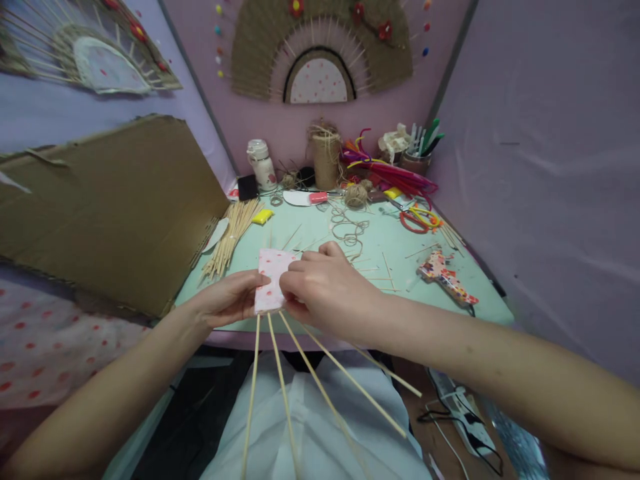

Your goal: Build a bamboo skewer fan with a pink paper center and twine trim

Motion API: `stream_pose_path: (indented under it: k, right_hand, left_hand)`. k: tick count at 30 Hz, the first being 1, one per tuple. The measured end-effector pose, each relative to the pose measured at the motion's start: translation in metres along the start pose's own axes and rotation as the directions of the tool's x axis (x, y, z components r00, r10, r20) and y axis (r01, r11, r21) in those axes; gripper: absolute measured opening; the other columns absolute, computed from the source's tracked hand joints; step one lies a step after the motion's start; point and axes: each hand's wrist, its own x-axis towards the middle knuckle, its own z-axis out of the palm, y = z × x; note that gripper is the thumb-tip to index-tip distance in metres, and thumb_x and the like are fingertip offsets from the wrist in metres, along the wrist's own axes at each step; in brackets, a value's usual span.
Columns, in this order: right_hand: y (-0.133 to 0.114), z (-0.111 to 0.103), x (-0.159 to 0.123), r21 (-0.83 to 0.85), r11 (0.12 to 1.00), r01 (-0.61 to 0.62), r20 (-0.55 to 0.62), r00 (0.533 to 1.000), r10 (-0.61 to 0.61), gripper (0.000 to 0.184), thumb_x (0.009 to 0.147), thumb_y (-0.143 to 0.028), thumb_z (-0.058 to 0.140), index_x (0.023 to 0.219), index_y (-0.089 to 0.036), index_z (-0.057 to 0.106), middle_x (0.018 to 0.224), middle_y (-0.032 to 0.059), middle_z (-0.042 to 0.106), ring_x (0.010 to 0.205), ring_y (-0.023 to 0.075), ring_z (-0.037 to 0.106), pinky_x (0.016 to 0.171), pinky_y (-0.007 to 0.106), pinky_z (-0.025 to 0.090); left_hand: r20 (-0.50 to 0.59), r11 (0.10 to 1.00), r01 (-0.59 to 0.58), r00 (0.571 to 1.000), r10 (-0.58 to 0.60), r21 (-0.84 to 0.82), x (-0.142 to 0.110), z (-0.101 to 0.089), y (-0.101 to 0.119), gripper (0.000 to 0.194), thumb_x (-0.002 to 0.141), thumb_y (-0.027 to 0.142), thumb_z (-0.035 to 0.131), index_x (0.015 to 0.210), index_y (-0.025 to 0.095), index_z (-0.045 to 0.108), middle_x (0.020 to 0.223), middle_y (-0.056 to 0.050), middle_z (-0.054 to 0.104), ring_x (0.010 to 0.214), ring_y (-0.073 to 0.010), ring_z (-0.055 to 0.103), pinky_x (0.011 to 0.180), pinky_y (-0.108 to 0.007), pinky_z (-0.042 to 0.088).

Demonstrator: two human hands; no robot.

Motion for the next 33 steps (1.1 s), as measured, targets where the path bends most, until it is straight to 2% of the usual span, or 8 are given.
stream_pose_path:
  k: [4,12,15,18,21,25,29,33]
  right_hand:
    - [-0.001,-0.007,0.0,0.05,0.999,-0.01,0.002,1.0,0.01,0.013,0.087,-0.023,0.064,0.075,-0.017,0.062,0.076,0.0008,0.067,0.075,0.0143,0.054,0.073,0.033,0.022]
    - [-0.005,0.002,0.001,-0.088,0.994,0.058,0.0,0.998,-0.058,0.02,0.091,-0.021,0.057,0.073,-0.016,0.061,0.076,0.0041,0.067,0.079,0.0173,0.052,0.075,0.035,0.021]
    - [0.002,-0.006,0.0,0.063,0.998,0.03,-0.013,0.999,-0.03,0.016,0.091,-0.026,0.06,0.077,-0.018,0.061,0.079,0.0014,0.067,0.078,0.0156,0.055,0.076,0.033,0.023]
    - [0.011,-0.018,0.0,0.177,0.982,-0.064,-0.052,0.996,0.074,0.015,0.086,-0.03,0.069,0.08,-0.019,0.061,0.083,-0.0008,0.068,0.078,0.0144,0.056,0.079,0.032,0.024]
    - [0.013,-0.019,-0.001,0.164,0.979,-0.12,0.022,0.993,0.118,0.013,0.083,-0.026,0.072,0.079,-0.018,0.063,0.084,0.0,0.068,0.082,0.016,0.058,0.079,0.032,0.025]
    - [0.01,-0.007,-0.002,0.153,0.979,-0.136,0.129,0.985,0.117,0.011,0.085,-0.027,0.069,0.082,-0.017,0.066,0.086,0.0015,0.07,0.086,0.0172,0.059,0.079,0.032,0.025]
    - [0.005,0.0,0.001,0.117,0.983,-0.144,0.149,0.981,0.126,0.012,0.087,-0.024,0.066,0.077,-0.016,0.066,0.082,0.0017,0.07,0.083,0.0165,0.059,0.077,0.032,0.024]
    - [0.002,-0.001,0.002,0.072,0.992,-0.106,0.116,0.988,0.097,0.015,0.088,-0.019,0.061,0.074,-0.016,0.064,0.079,0.0027,0.069,0.082,0.0164,0.057,0.076,0.033,0.022]
  left_hand:
    - [0.023,1.0,0.013,1.0,-0.014,0.008,0.001,0.001,0.001,0.019,0.081,0.012,0.057,0.097,0.011,0.065,0.079,-0.008,0.072,0.065,-0.0141,0.067,0.064,-0.026,0.059]
    - [0.045,1.0,-0.003,0.999,0.003,0.009,0.002,0.003,-0.002,0.012,0.08,0.012,0.057,0.09,0.012,0.065,0.071,-0.005,0.07,0.058,-0.0114,0.064,0.055,-0.02,0.056]
    - [0.033,1.0,0.008,0.999,-0.007,-0.011,0.002,-0.004,-0.001,0.016,0.079,0.012,0.059,0.093,0.011,0.066,0.073,-0.006,0.071,0.059,-0.0127,0.065,0.059,-0.023,0.057]
    - [0.027,0.997,0.052,0.998,-0.05,-0.056,0.003,-0.011,0.002,0.02,0.076,0.012,0.061,0.095,0.009,0.066,0.075,-0.007,0.073,0.06,-0.0144,0.067,0.058,-0.023,0.057]
    - [0.057,0.993,0.079,0.996,-0.074,-0.093,0.003,-0.013,0.003,0.026,0.072,0.01,0.061,0.097,0.006,0.066,0.081,-0.01,0.075,0.067,-0.0166,0.07,0.065,-0.024,0.058]
    - [0.123,0.991,0.089,0.989,-0.075,-0.105,0.004,-0.012,0.001,0.033,0.071,0.011,0.062,0.103,0.004,0.065,0.089,-0.014,0.075,0.081,-0.02,0.072,0.074,-0.026,0.058]
    - [0.097,0.994,0.075,0.993,-0.067,-0.077,0.005,-0.013,-0.002,0.034,0.071,0.011,0.064,0.104,0.005,0.065,0.091,-0.014,0.076,0.075,-0.0183,0.072,0.074,-0.025,0.057]
    - [0.115,0.993,0.074,0.991,-0.064,-0.089,0.004,-0.015,-0.002,0.035,0.071,0.01,0.062,0.105,0.005,0.064,0.091,-0.014,0.075,0.076,-0.0187,0.072,0.072,-0.025,0.057]
